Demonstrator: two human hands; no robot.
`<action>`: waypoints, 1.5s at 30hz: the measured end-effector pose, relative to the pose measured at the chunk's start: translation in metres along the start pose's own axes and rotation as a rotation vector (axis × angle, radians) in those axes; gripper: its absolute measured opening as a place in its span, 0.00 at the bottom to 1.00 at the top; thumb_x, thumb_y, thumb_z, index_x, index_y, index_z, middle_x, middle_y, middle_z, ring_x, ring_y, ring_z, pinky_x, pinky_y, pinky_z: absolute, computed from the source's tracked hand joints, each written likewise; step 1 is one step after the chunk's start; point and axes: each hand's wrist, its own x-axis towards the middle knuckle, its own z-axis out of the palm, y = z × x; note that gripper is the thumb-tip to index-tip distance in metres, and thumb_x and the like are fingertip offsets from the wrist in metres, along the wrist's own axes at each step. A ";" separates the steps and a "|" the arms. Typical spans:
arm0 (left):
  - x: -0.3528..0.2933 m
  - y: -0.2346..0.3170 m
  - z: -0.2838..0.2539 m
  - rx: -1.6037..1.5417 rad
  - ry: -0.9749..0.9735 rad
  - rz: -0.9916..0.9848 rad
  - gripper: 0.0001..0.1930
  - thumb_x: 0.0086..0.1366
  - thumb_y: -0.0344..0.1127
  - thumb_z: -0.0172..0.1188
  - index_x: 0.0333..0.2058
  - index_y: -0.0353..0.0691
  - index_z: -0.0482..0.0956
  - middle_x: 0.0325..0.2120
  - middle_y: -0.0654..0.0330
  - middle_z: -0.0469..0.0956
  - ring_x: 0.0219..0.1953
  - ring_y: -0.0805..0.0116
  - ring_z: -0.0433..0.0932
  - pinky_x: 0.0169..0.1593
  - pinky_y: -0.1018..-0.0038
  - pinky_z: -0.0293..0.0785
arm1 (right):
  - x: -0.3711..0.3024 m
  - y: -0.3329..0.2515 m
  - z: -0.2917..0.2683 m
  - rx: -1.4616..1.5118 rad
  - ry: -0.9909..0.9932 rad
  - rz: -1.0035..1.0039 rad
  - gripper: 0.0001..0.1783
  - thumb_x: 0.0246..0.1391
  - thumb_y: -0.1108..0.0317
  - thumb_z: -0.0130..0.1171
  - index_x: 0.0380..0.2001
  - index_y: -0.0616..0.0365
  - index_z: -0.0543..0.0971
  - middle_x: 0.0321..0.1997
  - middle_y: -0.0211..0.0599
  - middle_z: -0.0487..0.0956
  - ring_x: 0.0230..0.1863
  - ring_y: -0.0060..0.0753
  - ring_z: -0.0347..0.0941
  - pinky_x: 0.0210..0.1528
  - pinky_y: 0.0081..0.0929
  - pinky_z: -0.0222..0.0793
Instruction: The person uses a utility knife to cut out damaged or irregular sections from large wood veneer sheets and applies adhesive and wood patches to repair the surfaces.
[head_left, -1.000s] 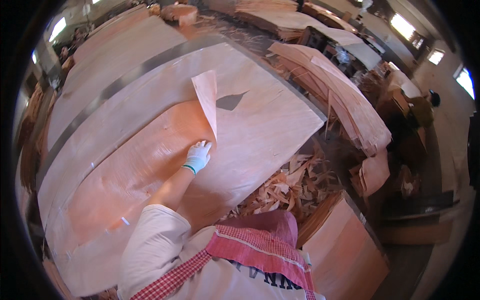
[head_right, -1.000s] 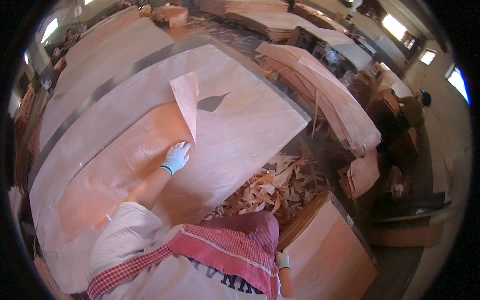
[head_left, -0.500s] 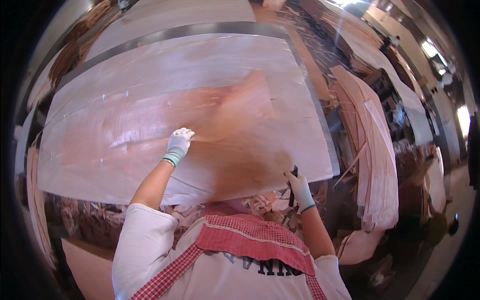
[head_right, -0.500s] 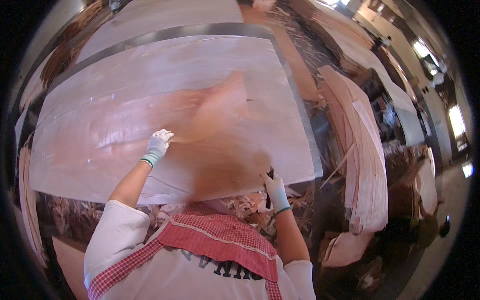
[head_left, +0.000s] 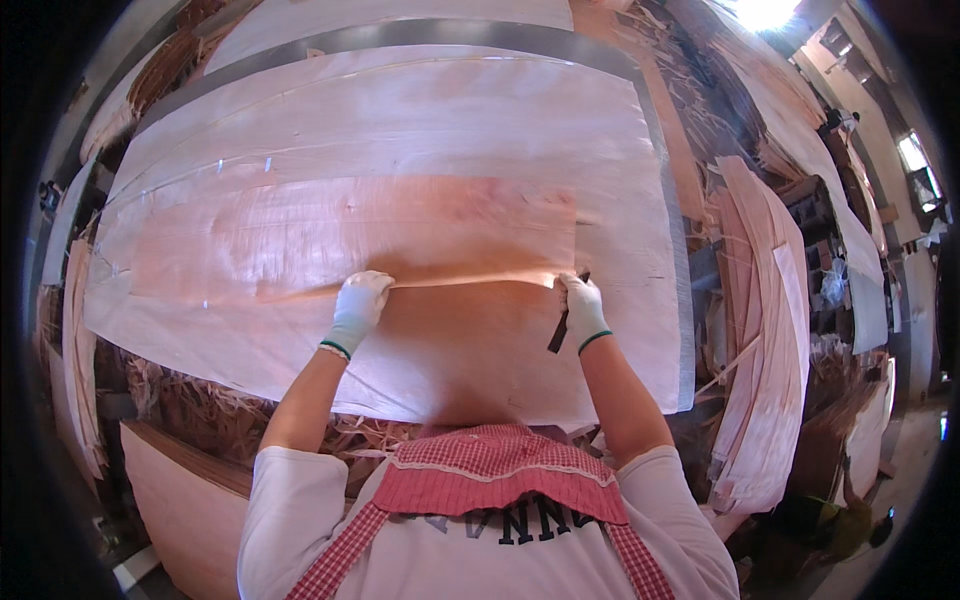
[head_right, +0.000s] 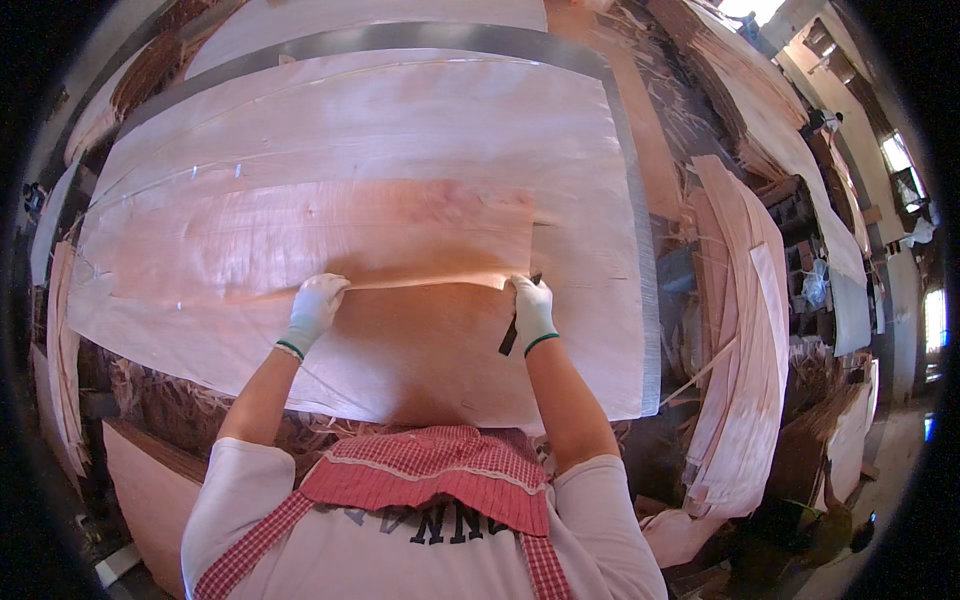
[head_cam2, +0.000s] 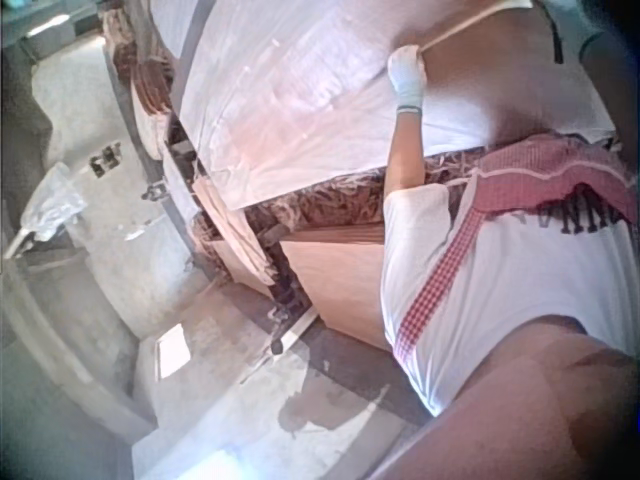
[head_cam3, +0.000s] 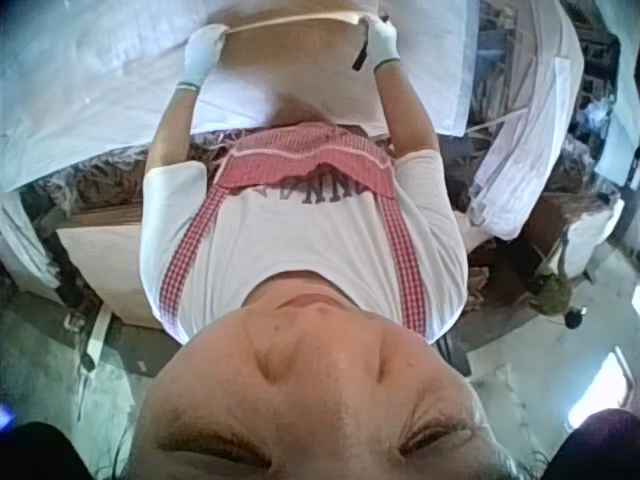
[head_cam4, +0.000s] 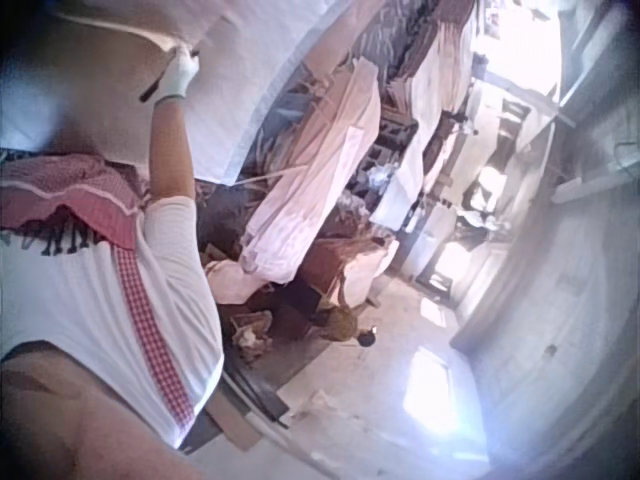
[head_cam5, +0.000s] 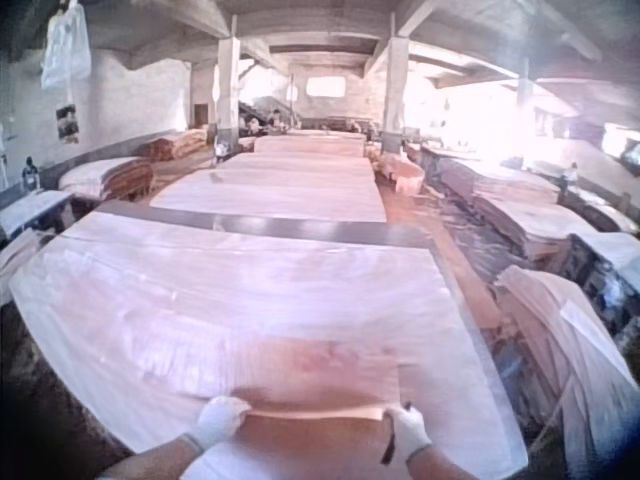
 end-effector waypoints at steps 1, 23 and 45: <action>-0.001 -0.006 -0.004 -0.017 -0.032 -0.017 0.10 0.57 0.27 0.55 0.37 0.42 0.82 0.36 0.53 0.81 0.42 0.52 0.79 0.48 0.60 0.74 | -0.004 -0.024 0.011 -0.044 -0.034 -0.099 0.09 0.54 0.62 0.61 0.25 0.53 0.75 0.16 0.22 0.67 0.14 0.18 0.60 0.16 0.21 0.54; 0.042 0.166 0.092 0.104 0.022 0.028 0.19 0.61 0.34 0.53 0.51 0.45 0.76 0.53 0.58 0.74 0.55 0.57 0.72 0.55 0.61 0.70 | 0.035 -0.038 -0.196 -0.061 0.085 -0.180 0.13 0.56 0.65 0.63 0.38 0.55 0.71 0.20 0.25 0.70 0.14 0.15 0.60 0.16 0.16 0.55; 0.175 -0.010 0.101 0.190 0.331 -0.438 0.23 0.65 0.33 0.51 0.59 0.38 0.66 0.58 0.50 0.69 0.61 0.53 0.66 0.65 0.58 0.60 | 0.061 -0.072 0.140 -1.834 -0.400 -0.732 0.14 0.61 0.60 0.47 0.41 0.58 0.74 0.29 0.50 0.82 0.28 0.48 0.82 0.27 0.41 0.76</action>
